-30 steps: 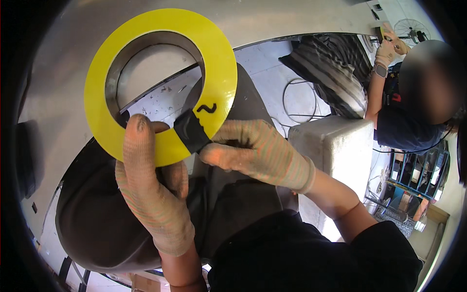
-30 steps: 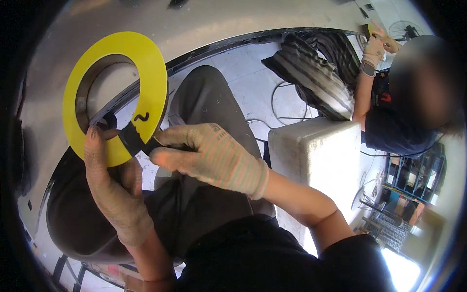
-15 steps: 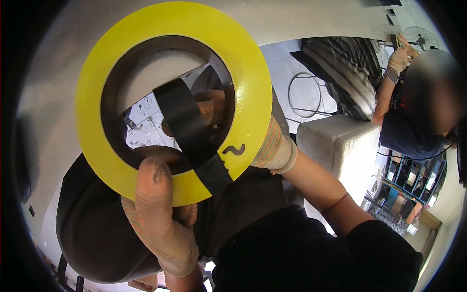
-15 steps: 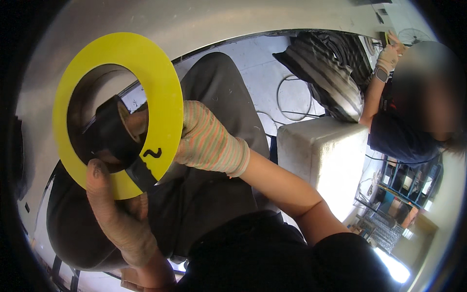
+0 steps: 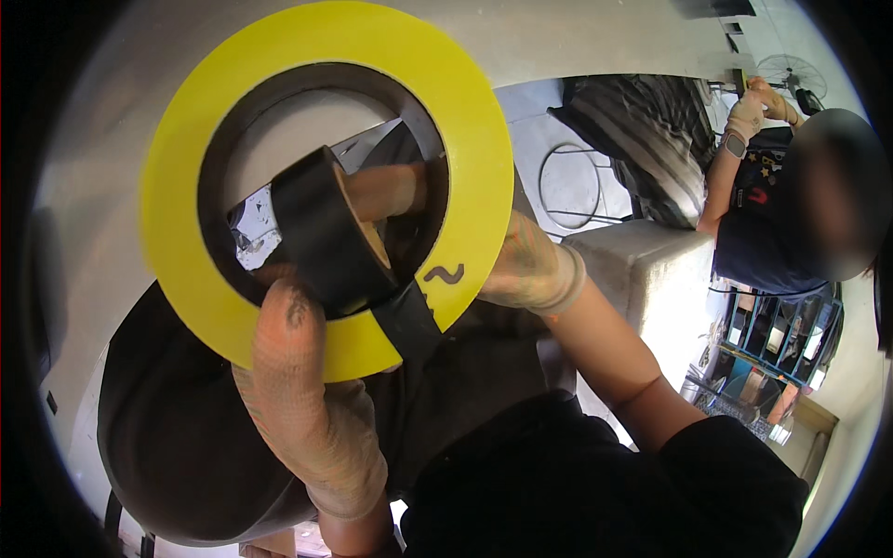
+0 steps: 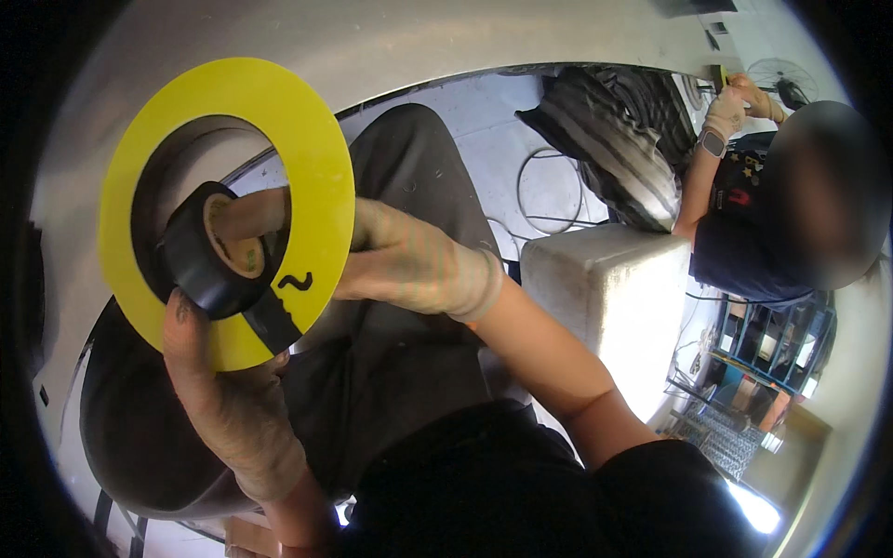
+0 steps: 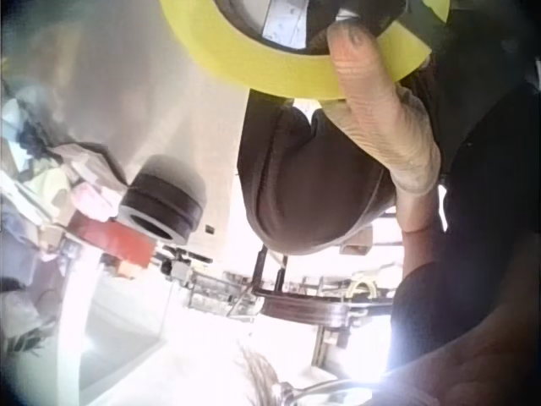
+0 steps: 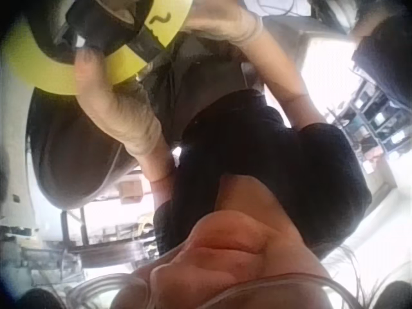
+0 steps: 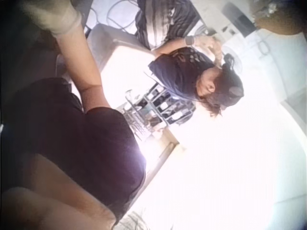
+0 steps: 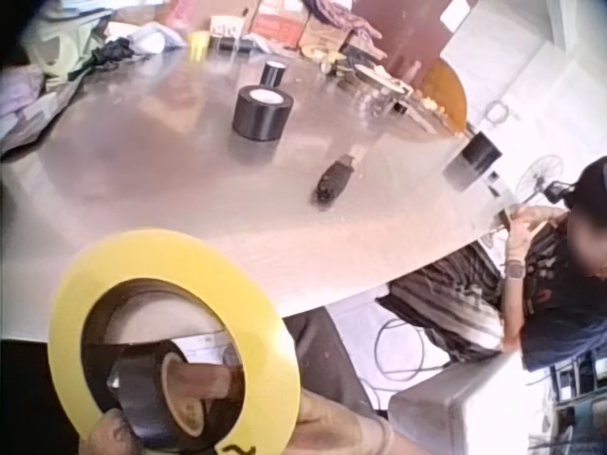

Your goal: The recorder applies black electrical tape to circular yellow gaskets on a workshop table.

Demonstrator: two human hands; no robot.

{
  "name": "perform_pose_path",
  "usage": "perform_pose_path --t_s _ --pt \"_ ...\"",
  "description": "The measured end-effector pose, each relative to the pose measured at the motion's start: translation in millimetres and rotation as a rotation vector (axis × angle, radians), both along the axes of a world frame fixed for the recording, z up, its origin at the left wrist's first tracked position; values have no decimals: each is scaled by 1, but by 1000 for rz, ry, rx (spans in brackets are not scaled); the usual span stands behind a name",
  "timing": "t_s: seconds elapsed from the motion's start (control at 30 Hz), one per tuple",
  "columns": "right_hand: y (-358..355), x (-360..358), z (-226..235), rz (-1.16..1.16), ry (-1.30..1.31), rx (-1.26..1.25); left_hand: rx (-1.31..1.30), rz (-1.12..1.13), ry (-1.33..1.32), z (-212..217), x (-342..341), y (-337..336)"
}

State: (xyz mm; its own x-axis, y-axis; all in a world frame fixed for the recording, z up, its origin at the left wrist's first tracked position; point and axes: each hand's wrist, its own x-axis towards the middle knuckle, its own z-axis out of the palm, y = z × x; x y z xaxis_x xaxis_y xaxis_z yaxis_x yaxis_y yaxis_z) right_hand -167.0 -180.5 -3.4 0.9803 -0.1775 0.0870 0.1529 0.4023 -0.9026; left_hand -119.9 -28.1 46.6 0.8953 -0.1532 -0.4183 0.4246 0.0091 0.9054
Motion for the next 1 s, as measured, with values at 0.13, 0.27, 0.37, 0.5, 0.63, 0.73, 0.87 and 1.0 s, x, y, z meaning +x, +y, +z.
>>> perform_pose_path --t_s 0.13,0.27,0.37,0.5,0.63,0.73,0.87,1.0 --pt "-52 -61 40 294 378 100 -183 32 183 16 2 1" --pt "-39 -19 156 318 655 -97 -217 -100 31 11 2 -1" --pt "-21 2 134 306 629 -190 -252 -193 -67 9 2 16" --pt "-18 33 104 264 -152 -333 -186 -162 -33 7 7 0" --pt "-16 -15 180 430 509 -453 -148 -56 -24 37 7 -12" --pt "11 -57 171 371 934 178 -195 1 11 10 7 -3" --pt "16 -80 72 358 863 -67 -236 -147 25 13 8 2" --pt "-6 -27 9 66 338 -117 -176 -176 -3 8 -1 2"
